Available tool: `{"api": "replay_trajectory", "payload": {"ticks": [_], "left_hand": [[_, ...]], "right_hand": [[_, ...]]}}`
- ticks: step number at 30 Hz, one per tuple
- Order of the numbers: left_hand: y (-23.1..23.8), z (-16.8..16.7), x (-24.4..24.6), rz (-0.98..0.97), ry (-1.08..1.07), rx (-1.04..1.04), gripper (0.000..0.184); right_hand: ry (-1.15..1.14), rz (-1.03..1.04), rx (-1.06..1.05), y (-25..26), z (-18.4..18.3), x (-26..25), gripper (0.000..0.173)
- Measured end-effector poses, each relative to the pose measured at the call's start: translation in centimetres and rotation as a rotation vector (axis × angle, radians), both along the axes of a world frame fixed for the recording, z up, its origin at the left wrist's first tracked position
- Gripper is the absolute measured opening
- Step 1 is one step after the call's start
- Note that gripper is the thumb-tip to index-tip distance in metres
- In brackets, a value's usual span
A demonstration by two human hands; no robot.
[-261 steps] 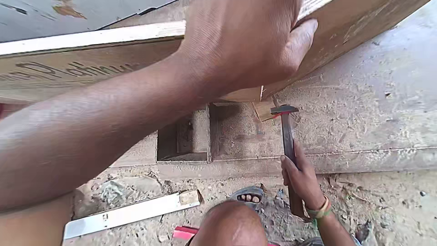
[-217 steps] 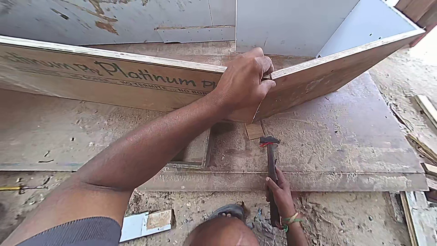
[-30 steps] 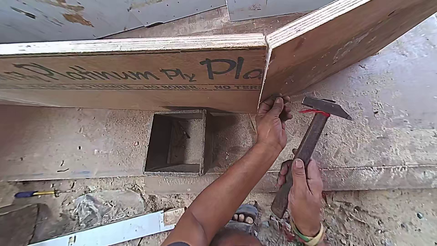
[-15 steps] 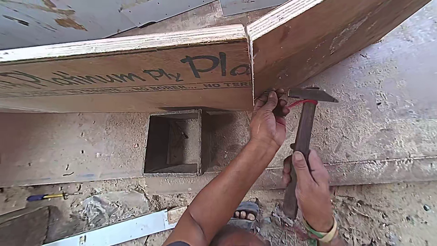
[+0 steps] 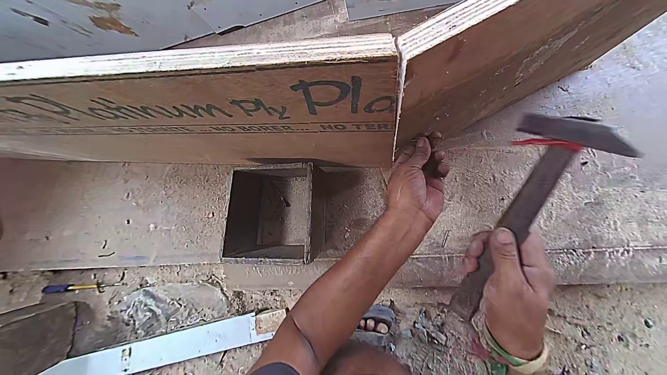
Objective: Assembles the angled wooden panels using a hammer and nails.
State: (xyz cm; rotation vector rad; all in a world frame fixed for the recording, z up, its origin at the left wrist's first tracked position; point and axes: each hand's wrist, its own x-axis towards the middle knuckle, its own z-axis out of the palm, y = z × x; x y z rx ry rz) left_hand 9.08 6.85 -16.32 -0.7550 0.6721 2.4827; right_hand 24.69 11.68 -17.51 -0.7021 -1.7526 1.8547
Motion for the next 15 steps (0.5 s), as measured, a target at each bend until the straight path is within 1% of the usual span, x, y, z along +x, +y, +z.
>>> {"api": "replay_trajectory", "payload": {"ticks": [2, 3, 4, 5, 7, 8, 9, 11, 13, 14, 15], "left_hand": [[0.2, 0.0, 0.1, 0.013, -0.003, -0.007, 0.012], [0.3, 0.0, 0.1, 0.013, -0.004, -0.015, 0.012], [0.4, 0.1, 0.1, 0.012, -0.007, -0.023, 0.012], [0.4, 0.1, 0.0, 0.015, -0.009, -0.029, 0.011], [0.4, 0.0, 0.0, 0.019, -0.008, -0.035, 0.011], [0.3, -0.1, 0.1, 0.014, -0.011, -0.036, 0.011], [0.3, -0.1, 0.1, 0.009, -0.01, -0.034, 0.011], [0.4, -0.1, 0.1, 0.018, -0.011, -0.039, 0.01], [0.5, 0.1, 0.1, 0.034, -0.019, -0.057, 0.01], [0.5, 0.3, 0.0, 0.038, -0.022, -0.068, 0.009], [0.6, 0.4, 0.0, 0.04, -0.027, -0.078, 0.008]], "right_hand": [[0.151, -0.209, -0.034, 0.1, 1.0, -0.7, 0.02], [0.181, -0.27, -0.068, -0.3, 1.4, -1.0, 0.019], [0.165, -0.261, -0.098, -0.7, 1.4, -1.0, 0.018], [0.089, -0.166, -0.107, -1.0, 1.0, -0.7, 0.019], [-0.102, 0.145, -0.123, -0.8, 0.1, 0.1, 0.032], [-0.153, 0.232, -0.149, -0.6, -0.2, 0.3, 0.034], [-0.166, 0.237, -0.118, -0.2, -0.4, 0.2, 0.033], [-0.094, 0.121, -0.05, -0.2, -0.3, 0.0, 0.029], [-0.027, 0.009, -0.054, -0.9, 0.3, -0.6, 0.025], [-0.04, 0.017, -0.058, -1.1, 0.5, -0.7, 0.025], [-0.093, 0.086, -0.059, -1.0, 0.7, -0.5, 0.028]]}}
